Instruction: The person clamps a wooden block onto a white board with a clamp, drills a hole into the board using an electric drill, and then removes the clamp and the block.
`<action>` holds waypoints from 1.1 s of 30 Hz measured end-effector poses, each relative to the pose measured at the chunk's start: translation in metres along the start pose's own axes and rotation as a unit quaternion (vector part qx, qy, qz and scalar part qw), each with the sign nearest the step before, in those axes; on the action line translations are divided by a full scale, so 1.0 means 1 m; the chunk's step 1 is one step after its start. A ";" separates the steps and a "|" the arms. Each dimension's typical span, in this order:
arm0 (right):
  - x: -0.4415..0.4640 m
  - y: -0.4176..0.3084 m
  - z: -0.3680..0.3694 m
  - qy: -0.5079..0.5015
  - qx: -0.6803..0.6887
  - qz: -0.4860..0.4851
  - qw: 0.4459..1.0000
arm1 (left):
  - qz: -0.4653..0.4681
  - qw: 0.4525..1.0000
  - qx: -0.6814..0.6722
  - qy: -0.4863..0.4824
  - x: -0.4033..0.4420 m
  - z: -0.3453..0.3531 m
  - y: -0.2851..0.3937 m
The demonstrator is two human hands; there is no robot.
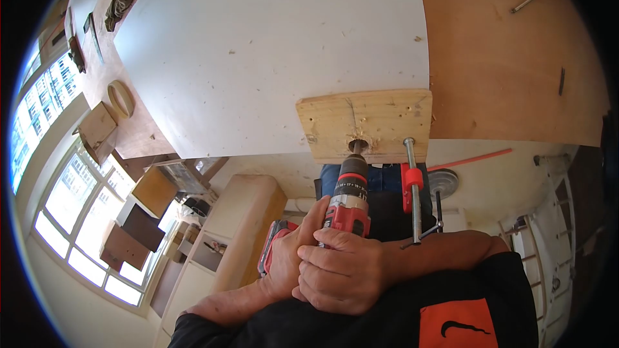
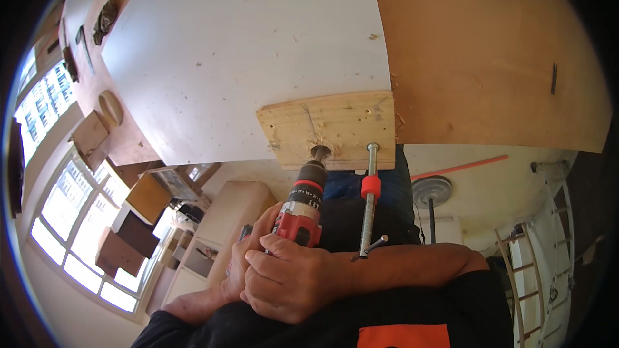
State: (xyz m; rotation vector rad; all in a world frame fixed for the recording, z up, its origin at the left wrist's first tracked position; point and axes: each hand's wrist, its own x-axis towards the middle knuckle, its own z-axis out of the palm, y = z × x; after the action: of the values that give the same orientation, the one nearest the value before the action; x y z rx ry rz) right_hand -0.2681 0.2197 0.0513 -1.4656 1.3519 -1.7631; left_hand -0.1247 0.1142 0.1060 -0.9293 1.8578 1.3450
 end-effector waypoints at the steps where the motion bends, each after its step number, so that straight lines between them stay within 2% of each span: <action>1: 0.002 0.000 0.000 -0.002 -0.003 0.003 1.000 | -0.003 1.000 -0.007 -0.002 0.000 -0.002 0.000; 6: 0.007 -0.001 0.001 -0.005 -0.019 0.013 1.000 | 0.009 1.000 -0.003 0.012 0.001 0.001 -0.007; 9: 0.009 0.001 0.000 -0.002 -0.016 0.011 1.000 | -0.026 0.999 -0.029 -0.017 0.000 0.000 -0.009; 15: 0.005 0.001 -0.010 0.028 0.000 0.011 1.000 | -0.030 0.999 -0.020 -0.016 0.003 0.006 -0.002; 18: -0.001 0.000 -0.013 0.042 0.014 0.009 0.999 | 0.006 1.000 0.024 0.018 0.000 0.021 -0.007; 22: -0.010 -0.001 -0.013 0.047 0.017 -0.002 0.999 | 0.004 0.998 0.060 0.002 -0.002 0.017 0.000; 25: -0.014 -0.003 -0.008 0.061 0.016 -0.009 0.998 | 0.015 0.997 0.066 0.033 -0.003 0.022 0.003; 27: -0.017 -0.004 -0.003 0.080 0.007 -0.015 0.997 | 0.010 0.998 0.043 0.035 -0.004 0.026 -0.001; 33: -0.021 -0.007 -0.002 0.024 0.000 -0.032 0.999 | -0.042 0.997 -0.059 0.026 -0.008 0.036 -0.022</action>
State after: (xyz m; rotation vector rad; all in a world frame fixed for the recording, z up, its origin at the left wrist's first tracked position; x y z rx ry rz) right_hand -0.2620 0.2407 0.0480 -1.4902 1.3434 -1.8497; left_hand -0.0984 0.1453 0.0920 -1.1009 1.7728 1.4021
